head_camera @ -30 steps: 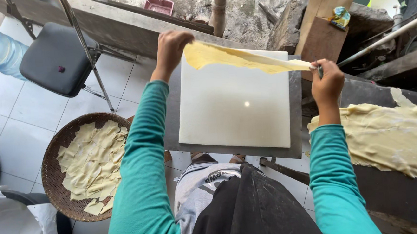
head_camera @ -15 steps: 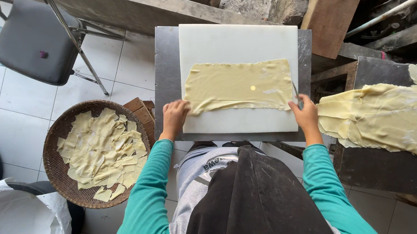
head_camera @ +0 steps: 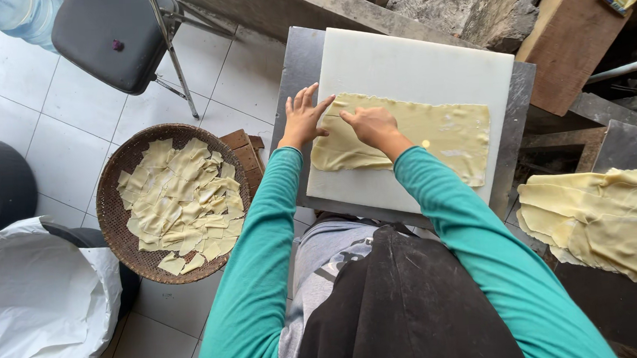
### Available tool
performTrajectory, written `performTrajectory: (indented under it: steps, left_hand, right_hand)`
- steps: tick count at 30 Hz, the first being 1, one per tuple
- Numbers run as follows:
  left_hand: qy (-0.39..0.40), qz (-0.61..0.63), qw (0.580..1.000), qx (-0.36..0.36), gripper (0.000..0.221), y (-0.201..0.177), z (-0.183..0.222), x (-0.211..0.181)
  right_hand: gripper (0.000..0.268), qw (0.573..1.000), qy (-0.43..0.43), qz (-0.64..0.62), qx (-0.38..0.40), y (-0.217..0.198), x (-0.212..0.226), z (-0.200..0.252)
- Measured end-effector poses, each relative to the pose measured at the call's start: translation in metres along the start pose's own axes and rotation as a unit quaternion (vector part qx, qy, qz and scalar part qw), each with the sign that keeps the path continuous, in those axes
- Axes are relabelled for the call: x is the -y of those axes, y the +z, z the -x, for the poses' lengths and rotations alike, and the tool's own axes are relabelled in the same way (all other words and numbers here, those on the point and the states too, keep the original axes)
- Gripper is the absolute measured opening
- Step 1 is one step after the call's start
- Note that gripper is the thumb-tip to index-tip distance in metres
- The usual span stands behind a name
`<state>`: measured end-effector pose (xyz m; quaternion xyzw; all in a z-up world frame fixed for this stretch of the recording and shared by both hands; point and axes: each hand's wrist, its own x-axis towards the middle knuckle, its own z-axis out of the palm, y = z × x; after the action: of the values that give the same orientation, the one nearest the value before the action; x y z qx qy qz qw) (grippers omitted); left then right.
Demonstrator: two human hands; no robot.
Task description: The person cuts sheets of dough into strips using a knife on a white cutting board, then transfers the cut pieces into a woven basket. The person repeats this process with multiple sheets of dough.
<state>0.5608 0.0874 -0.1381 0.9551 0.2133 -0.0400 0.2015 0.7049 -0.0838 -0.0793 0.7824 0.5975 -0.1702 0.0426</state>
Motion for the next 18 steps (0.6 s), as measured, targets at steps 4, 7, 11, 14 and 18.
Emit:
performTrajectory:
  steps: [4, 7, 11, 14, 18]
  left_hand:
    - [-0.015, -0.052, 0.996, 0.076, 0.105, -0.007, -0.015, -0.005]
    - [-0.018, -0.099, 0.992, 0.077, 0.104, -0.003, -0.016, -0.012]
    - [-0.008, -0.114, 0.99, 0.08, 0.105, -0.002, -0.018, -0.01]
    - [-0.013, -0.114, 0.99, 0.086, 0.104, 0.0, -0.017, -0.009]
    - [-0.016, -0.12, 0.988, 0.098, 0.104, -0.005, -0.016, -0.011]
  right_hand:
    - [0.05, 0.999, -0.026, 0.041, 0.005, 0.003, -0.007, -0.023]
    - [0.053, 0.997, -0.022, 0.064, 0.026, 0.021, -0.035, -0.001]
    - [0.053, 0.995, 0.023, 0.092, 0.034, 0.034, -0.112, 0.078]
    - [0.052, 0.993, 0.075, 0.091, -0.019, 0.032, -0.179, 0.18]
    - [0.052, 0.967, 0.211, 0.116, 0.083, 0.011, -0.228, 0.289]
